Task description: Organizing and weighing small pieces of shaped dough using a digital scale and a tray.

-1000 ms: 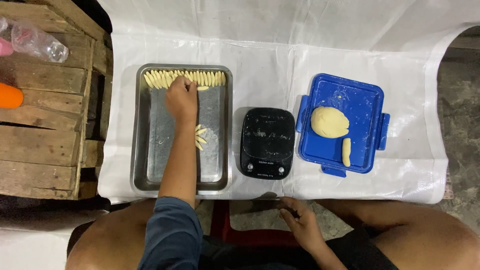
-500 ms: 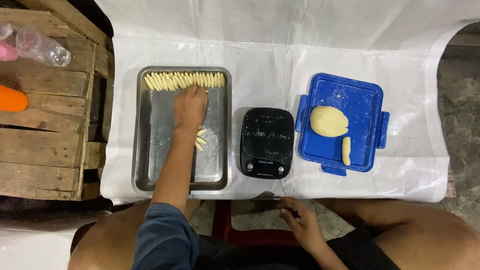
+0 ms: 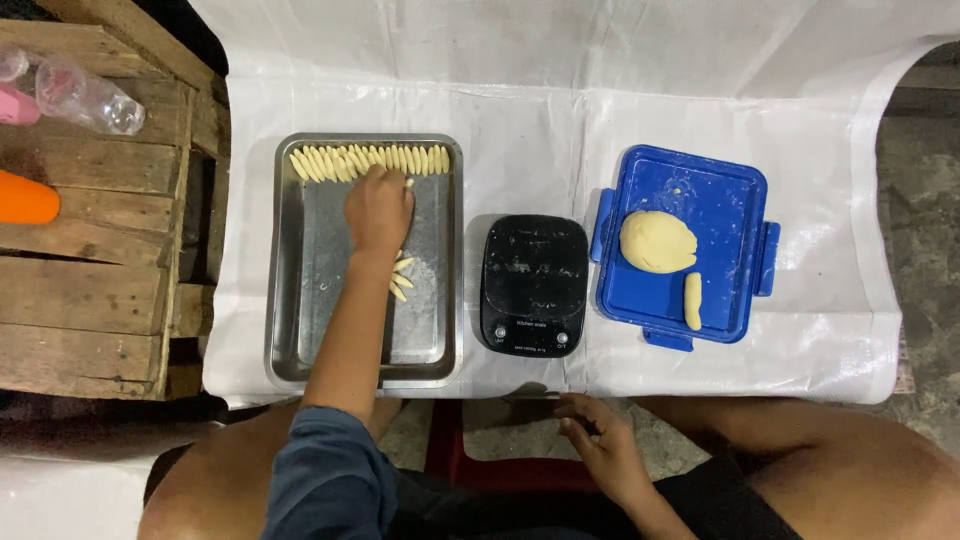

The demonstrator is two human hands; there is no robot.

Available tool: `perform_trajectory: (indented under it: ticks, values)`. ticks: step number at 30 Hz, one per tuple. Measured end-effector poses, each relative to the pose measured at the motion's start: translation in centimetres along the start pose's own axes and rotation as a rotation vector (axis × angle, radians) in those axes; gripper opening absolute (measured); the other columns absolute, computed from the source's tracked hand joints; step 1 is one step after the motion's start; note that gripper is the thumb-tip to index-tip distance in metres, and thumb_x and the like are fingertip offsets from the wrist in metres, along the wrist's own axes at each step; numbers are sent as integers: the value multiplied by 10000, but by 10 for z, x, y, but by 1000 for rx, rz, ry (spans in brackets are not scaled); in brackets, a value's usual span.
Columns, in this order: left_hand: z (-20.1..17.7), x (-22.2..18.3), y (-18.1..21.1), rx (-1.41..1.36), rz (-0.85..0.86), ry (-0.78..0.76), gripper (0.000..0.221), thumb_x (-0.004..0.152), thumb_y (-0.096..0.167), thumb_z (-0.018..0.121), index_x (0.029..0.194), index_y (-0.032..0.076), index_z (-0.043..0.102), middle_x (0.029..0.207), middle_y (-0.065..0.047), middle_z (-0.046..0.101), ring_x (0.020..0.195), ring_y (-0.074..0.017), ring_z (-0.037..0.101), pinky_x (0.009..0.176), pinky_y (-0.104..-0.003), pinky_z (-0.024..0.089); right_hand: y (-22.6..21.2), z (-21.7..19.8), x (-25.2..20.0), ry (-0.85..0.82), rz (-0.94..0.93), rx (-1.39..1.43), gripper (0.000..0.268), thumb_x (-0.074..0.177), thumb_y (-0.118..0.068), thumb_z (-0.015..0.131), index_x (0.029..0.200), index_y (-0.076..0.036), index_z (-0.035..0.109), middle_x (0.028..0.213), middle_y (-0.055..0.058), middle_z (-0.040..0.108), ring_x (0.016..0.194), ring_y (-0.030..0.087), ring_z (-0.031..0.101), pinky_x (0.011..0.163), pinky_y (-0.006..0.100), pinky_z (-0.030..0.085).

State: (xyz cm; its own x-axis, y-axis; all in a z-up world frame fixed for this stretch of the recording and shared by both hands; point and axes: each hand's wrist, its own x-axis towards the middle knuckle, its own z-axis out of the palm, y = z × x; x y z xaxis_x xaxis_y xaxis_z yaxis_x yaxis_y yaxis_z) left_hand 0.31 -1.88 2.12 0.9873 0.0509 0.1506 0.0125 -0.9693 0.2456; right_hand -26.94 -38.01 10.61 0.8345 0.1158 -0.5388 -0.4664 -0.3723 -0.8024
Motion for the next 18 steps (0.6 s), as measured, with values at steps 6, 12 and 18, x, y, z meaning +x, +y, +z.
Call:
perform_trajectory:
  ticks: [6, 12, 18]
  values:
    - [9, 6, -1, -431, -372, 288, 211, 893, 149, 794, 757, 206, 643, 674, 71, 665, 580, -129, 598, 443, -339, 419, -4, -1, 0, -12, 38, -14, 285, 929, -140, 659, 1192, -80, 750, 1107, 80, 816, 1007, 183, 795, 847, 306, 688]
    - [15, 17, 6, -414, -534, 273, 160, 901, 178, 757, 784, 202, 650, 663, 85, 658, 557, -92, 555, 428, -293, 385, -6, -1, 1, 4, -54, -17, 210, 933, -145, 659, 1075, -59, 787, 1158, 76, 794, 991, 186, 779, 806, 311, 692]
    - [23, 15, -4, -259, -458, 346, 171, 868, 197, 796, 807, 205, 636, 642, 80, 644, 554, -119, 585, 407, -324, 402, 0, -3, 1, -25, 28, 5, 327, 938, -169, 650, 1240, -75, 728, 1142, 85, 814, 1031, 196, 794, 883, 311, 668]
